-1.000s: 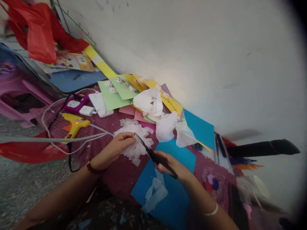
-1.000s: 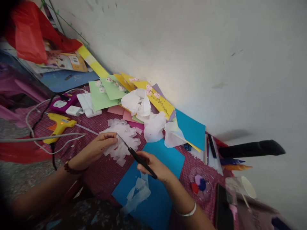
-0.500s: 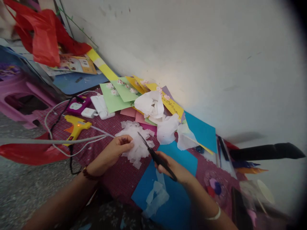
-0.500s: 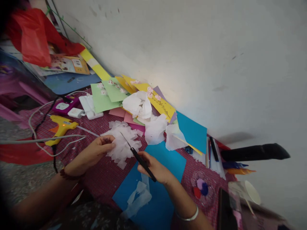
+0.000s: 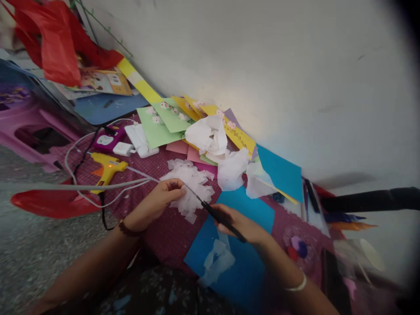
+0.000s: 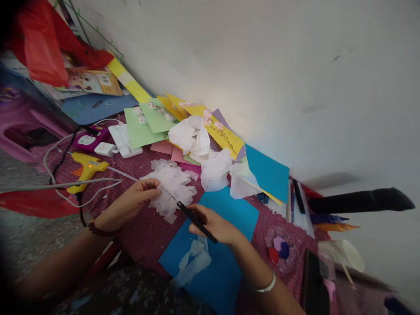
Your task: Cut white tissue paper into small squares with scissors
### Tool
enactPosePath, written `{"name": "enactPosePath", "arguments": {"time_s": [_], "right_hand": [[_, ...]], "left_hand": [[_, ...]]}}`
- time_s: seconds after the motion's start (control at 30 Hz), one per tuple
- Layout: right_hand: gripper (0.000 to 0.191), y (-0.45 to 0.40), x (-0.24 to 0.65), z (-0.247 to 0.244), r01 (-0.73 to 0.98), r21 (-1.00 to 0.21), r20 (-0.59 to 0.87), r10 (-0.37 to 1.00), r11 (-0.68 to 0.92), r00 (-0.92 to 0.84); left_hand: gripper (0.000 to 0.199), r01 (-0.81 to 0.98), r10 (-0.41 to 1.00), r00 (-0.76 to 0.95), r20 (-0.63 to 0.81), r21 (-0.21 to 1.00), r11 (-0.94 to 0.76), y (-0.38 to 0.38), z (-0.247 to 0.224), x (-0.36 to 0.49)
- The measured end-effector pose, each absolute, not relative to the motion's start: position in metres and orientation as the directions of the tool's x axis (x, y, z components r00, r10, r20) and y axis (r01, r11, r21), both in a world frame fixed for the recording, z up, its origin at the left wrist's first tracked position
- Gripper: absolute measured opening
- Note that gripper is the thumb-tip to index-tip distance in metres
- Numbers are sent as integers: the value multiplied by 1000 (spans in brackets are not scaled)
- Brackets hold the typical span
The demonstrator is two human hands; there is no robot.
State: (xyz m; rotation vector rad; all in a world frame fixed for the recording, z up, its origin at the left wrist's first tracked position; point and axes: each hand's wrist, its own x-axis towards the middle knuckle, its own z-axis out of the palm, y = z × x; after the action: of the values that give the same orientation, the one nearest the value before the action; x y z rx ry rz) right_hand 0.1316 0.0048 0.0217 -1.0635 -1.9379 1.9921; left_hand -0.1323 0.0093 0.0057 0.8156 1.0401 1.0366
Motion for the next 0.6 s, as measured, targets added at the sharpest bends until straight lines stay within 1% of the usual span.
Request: {"name": "enactPosePath", "arguments": {"time_s": [0.17,0.43,0.6], "right_hand": [[69,6,132,17,318,-934,-352,584,-165,-732],[63,5,130,20,329,-932,-349,620,-151,-703],[62,2,127,24,389,-911,-382,641,-139,-666]], "left_hand": [[19,-208,938,195,-286,923,325,11,-1,-135],[20,-190,929,213,-301,920,342,14,1,-134],[21,-166,928,195,-319,921,351,17,2,-132]]}}
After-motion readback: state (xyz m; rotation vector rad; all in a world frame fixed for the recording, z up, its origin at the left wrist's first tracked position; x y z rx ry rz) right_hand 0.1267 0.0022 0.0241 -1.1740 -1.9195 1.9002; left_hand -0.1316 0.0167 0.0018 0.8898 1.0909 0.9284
